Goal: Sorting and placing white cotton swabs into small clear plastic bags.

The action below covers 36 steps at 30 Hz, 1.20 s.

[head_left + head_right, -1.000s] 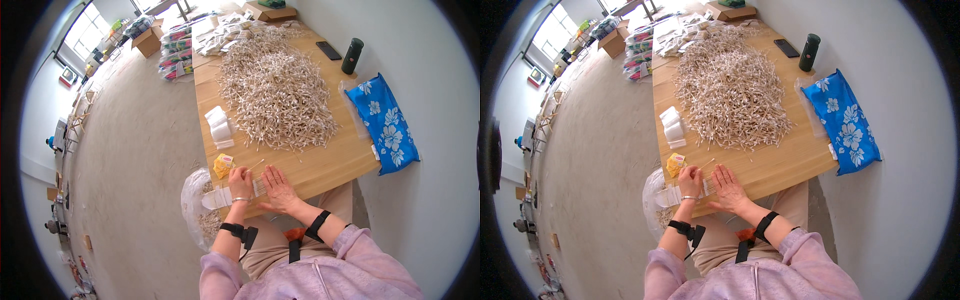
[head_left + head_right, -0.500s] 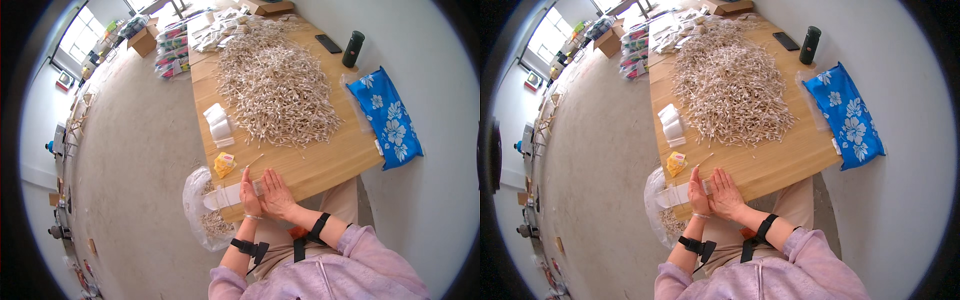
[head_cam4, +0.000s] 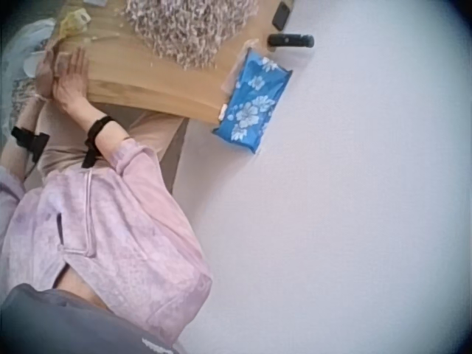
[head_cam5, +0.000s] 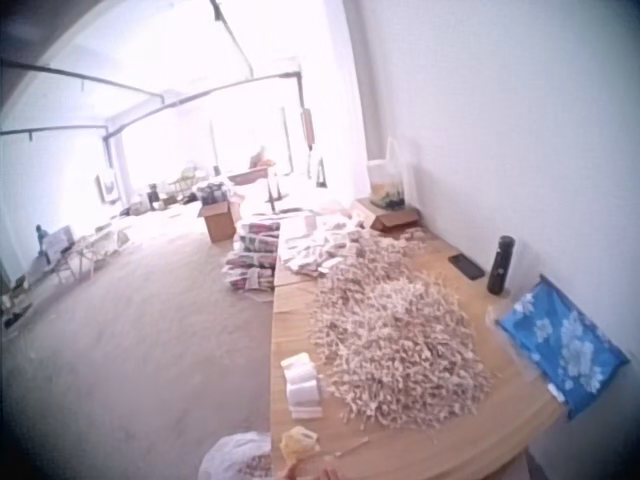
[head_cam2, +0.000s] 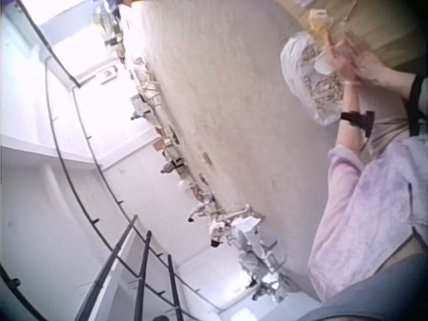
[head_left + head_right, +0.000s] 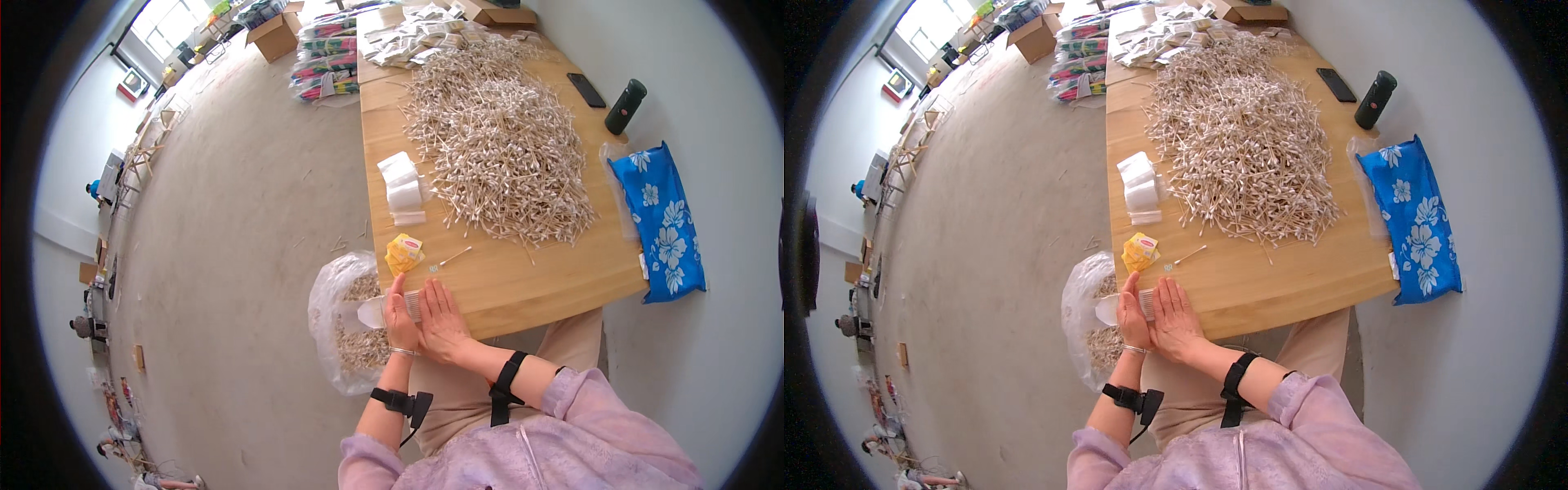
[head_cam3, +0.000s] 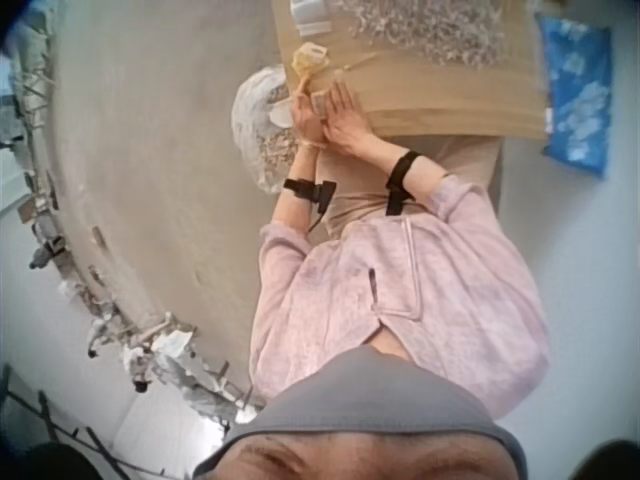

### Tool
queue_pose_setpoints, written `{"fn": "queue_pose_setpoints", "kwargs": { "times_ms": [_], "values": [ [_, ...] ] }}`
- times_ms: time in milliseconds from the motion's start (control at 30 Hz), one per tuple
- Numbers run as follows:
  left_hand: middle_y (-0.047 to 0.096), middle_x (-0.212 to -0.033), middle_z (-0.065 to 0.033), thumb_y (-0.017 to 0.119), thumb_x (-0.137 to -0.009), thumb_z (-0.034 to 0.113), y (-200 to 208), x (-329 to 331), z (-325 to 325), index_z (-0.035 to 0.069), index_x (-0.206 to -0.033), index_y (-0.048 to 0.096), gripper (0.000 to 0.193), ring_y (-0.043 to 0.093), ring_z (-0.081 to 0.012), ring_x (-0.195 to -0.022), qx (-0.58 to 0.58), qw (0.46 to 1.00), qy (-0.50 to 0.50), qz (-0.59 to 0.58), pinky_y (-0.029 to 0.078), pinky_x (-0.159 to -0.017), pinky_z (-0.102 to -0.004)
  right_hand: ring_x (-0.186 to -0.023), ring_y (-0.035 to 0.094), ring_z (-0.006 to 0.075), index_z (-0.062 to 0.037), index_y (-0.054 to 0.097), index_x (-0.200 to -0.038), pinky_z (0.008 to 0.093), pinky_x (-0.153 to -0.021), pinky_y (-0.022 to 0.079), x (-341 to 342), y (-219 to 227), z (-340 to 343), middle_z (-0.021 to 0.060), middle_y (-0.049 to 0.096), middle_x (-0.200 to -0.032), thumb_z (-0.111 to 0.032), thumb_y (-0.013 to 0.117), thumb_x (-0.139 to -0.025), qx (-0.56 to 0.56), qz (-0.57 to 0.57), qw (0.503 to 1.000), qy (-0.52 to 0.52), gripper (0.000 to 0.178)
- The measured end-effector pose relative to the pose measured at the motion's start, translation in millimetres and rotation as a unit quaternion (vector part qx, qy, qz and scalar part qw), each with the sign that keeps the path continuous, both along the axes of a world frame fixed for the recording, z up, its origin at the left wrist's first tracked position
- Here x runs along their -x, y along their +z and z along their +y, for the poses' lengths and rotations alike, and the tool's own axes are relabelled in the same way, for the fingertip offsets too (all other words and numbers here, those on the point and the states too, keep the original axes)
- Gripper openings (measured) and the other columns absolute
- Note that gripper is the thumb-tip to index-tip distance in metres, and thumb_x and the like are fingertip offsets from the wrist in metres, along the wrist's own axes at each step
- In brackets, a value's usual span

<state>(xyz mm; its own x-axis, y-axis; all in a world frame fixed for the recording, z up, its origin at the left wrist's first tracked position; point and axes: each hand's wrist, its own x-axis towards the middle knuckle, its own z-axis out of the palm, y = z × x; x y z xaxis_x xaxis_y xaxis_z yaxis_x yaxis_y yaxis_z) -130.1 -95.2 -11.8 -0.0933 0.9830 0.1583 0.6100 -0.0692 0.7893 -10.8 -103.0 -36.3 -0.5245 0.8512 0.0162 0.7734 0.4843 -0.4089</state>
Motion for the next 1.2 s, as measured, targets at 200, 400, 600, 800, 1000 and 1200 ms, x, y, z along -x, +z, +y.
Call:
{"fn": "queue_pose_setpoints", "kwargs": {
  "times_ms": [200,400,600,800,1000,1200],
  "values": [
    [0.041,-0.138,-0.0197,0.063,-0.080,0.014,2,10,1,-0.003,-0.136,0.039,0.063,0.032,-0.0314,-0.134,0.001,1.000,-0.024,0.010,0.023,-0.111,-0.0397,-0.144,0.003,0.0388,0.0104,0.017,-0.143,0.0461,-0.117,0.001,12,-3,0,0.0272,0.011,-0.152,-0.039,0.043,-0.089,0.013,-0.014,1.000,-0.022,0.077],
    [0.038,-0.143,-0.0205,0.064,-0.080,0.014,13,53,-10,-0.003,-0.139,0.036,0.067,0.028,-0.0323,-0.139,-0.003,0.999,-0.040,0.025,0.019,-0.115,-0.0405,-0.143,0.003,0.0401,0.0120,0.010,-0.143,0.0480,-0.116,0.002,14,-1,-1,0.0284,0.005,-0.152,-0.039,0.049,-0.087,0.009,0.009,1.000,-0.019,0.085],
    [0.042,-0.142,-0.0133,0.067,-0.067,0.010,25,88,-12,0.002,-0.136,0.040,0.074,0.026,-0.0303,-0.140,0.123,0.941,-0.122,0.290,0.010,-0.118,-0.0448,-0.143,0.001,0.0400,0.0115,0.009,-0.143,0.0480,-0.116,0.002,30,0,-2,0.0284,0.005,-0.152,-0.042,0.053,-0.085,-0.024,-0.009,1.000,-0.018,0.090],
    [0.050,-0.135,-0.0087,0.073,-0.064,0.012,23,90,-9,0.007,-0.127,0.050,0.067,0.028,-0.0263,-0.139,0.096,0.954,-0.121,0.255,0.010,-0.118,-0.0457,-0.143,0.001,0.0406,0.0117,0.010,-0.143,0.0478,-0.116,0.003,41,-4,-4,0.0290,0.005,-0.152,-0.043,0.054,-0.085,-0.023,0.010,1.000,-0.016,0.091],
    [0.049,-0.137,-0.0067,0.076,-0.062,0.015,16,97,-11,0.009,-0.127,0.051,0.069,0.029,-0.0261,-0.139,0.102,0.949,-0.125,0.270,0.011,-0.117,-0.0465,-0.143,0.003,0.0422,0.0124,0.010,-0.142,0.0488,-0.116,0.004,58,-4,-11,0.0308,0.006,-0.151,-0.042,0.056,-0.083,-0.026,0.017,1.000,0.000,0.093],
    [0.037,-0.145,-0.0166,0.076,-0.064,0.014,10,119,-20,0.005,-0.140,0.035,0.087,0.027,-0.0313,-0.140,0.106,0.974,-0.061,0.193,0.014,-0.117,-0.0440,-0.143,-0.001,0.0411,0.0114,0.005,-0.144,0.0478,-0.116,0.001,74,-2,-13,0.0299,0.003,-0.152,-0.040,0.053,-0.083,0.022,0.034,0.999,-0.004,0.093]
  ]
}}
